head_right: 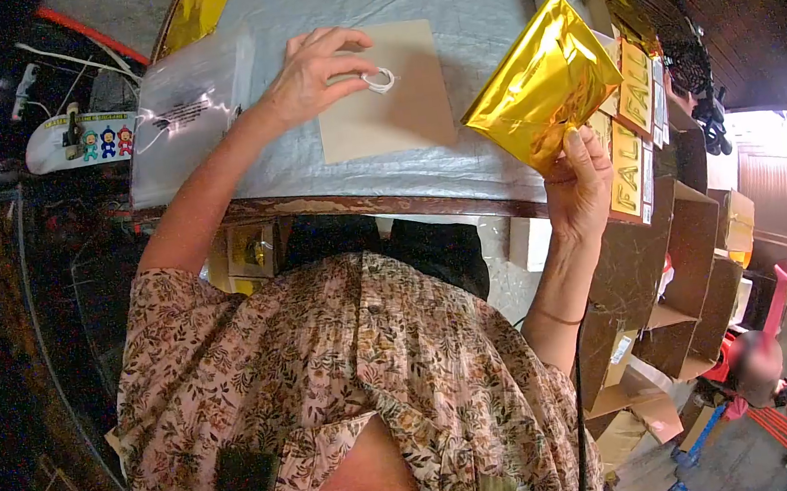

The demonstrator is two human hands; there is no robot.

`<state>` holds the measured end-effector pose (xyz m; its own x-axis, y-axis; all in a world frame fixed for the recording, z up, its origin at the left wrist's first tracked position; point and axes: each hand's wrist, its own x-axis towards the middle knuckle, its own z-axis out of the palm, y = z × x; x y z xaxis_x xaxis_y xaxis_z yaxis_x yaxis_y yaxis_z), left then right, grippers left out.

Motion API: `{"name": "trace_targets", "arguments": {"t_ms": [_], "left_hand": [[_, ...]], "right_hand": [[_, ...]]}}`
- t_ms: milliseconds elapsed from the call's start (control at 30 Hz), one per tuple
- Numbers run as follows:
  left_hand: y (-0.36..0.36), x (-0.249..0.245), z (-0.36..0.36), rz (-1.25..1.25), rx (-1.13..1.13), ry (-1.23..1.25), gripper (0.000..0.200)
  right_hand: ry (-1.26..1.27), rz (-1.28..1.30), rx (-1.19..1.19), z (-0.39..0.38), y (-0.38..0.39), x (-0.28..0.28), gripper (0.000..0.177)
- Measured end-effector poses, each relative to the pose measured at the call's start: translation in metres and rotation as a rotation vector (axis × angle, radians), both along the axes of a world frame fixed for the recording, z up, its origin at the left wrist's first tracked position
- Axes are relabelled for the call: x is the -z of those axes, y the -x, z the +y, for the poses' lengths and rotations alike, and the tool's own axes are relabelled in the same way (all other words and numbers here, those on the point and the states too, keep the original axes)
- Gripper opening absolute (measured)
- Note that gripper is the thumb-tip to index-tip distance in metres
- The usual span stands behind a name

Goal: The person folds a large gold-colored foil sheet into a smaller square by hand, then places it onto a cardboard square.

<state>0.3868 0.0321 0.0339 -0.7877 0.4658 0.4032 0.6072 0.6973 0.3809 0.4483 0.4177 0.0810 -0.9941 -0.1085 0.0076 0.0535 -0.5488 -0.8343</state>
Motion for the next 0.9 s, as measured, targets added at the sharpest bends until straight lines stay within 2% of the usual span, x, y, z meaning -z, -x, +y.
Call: {"name": "trace_targets", "arguments": {"t_ms": [33, 100, 133, 200, 300, 433, 500, 533, 600, 633, 700, 733, 800, 867, 900], "left_hand": [[-0.001, -0.001, 0.001, 0.003, 0.0, -0.002, 0.019], [-0.007, -0.002, 0.004, -0.011, -0.117, -0.047, 0.044], [-0.008, -0.002, 0.006, -0.011, -0.117, -0.05, 0.044], [-0.01, -0.001, 0.013, -0.068, -0.112, -0.069, 0.065], [-0.004, 0.004, 0.016, -0.122, -0.058, -0.045, 0.073], [-0.006, 0.003, 0.011, -0.153, -0.039, -0.059, 0.073], [-0.018, 0.004, 0.002, -0.128, -0.129, -0.101, 0.09], [-0.029, 0.0, 0.0, -0.131, -0.126, -0.1, 0.09], [-0.051, -0.01, -0.004, -0.177, -0.225, 0.079, 0.108], [-0.052, -0.009, -0.007, -0.184, -0.225, 0.078, 0.108], [-0.051, -0.006, -0.016, -0.302, -0.209, 0.16, 0.127], [-0.048, -0.004, -0.02, -0.305, -0.211, 0.159, 0.127], [-0.041, 0.002, -0.026, -0.285, -0.151, 0.127, 0.13], [-0.039, 0.007, -0.028, -0.283, -0.156, 0.126, 0.132], [-0.038, 0.009, -0.028, -0.28, -0.16, 0.133, 0.134]], "right_hand": [[-0.002, 0.003, 0.0, -0.004, -0.001, -0.002, 0.027], [-0.023, -0.011, 0.041, -0.01, -0.002, -0.008, 0.023], [-0.026, -0.011, 0.042, -0.01, -0.002, -0.007, 0.023], [-0.005, -0.005, 0.013, -0.009, -0.001, -0.006, 0.019], [-0.032, -0.024, 0.016, -0.017, -0.001, -0.011, 0.017], [-0.058, -0.061, 0.062, -0.022, 0.0, -0.011, 0.014], [-0.09, -0.082, 0.078, -0.016, 0.003, -0.003, 0.011], [-0.09, -0.085, 0.081, -0.016, 0.005, -0.002, 0.011], [-0.171, -0.128, 0.029, -0.017, 0.009, -0.002, 0.009], [-0.173, -0.135, 0.028, -0.019, 0.012, -0.004, 0.009], [-0.396, -0.198, -0.09, -0.03, 0.022, -0.009, 0.01], [-0.397, -0.201, -0.094, -0.036, 0.028, -0.007, 0.01], [-0.402, -0.261, -0.259, -0.048, 0.043, -0.004, 0.012], [-0.452, -0.279, -0.216, -0.067, 0.053, -0.001, 0.011], [-0.488, -0.3, -0.288, -0.07, 0.06, 0.004, 0.012]]}}
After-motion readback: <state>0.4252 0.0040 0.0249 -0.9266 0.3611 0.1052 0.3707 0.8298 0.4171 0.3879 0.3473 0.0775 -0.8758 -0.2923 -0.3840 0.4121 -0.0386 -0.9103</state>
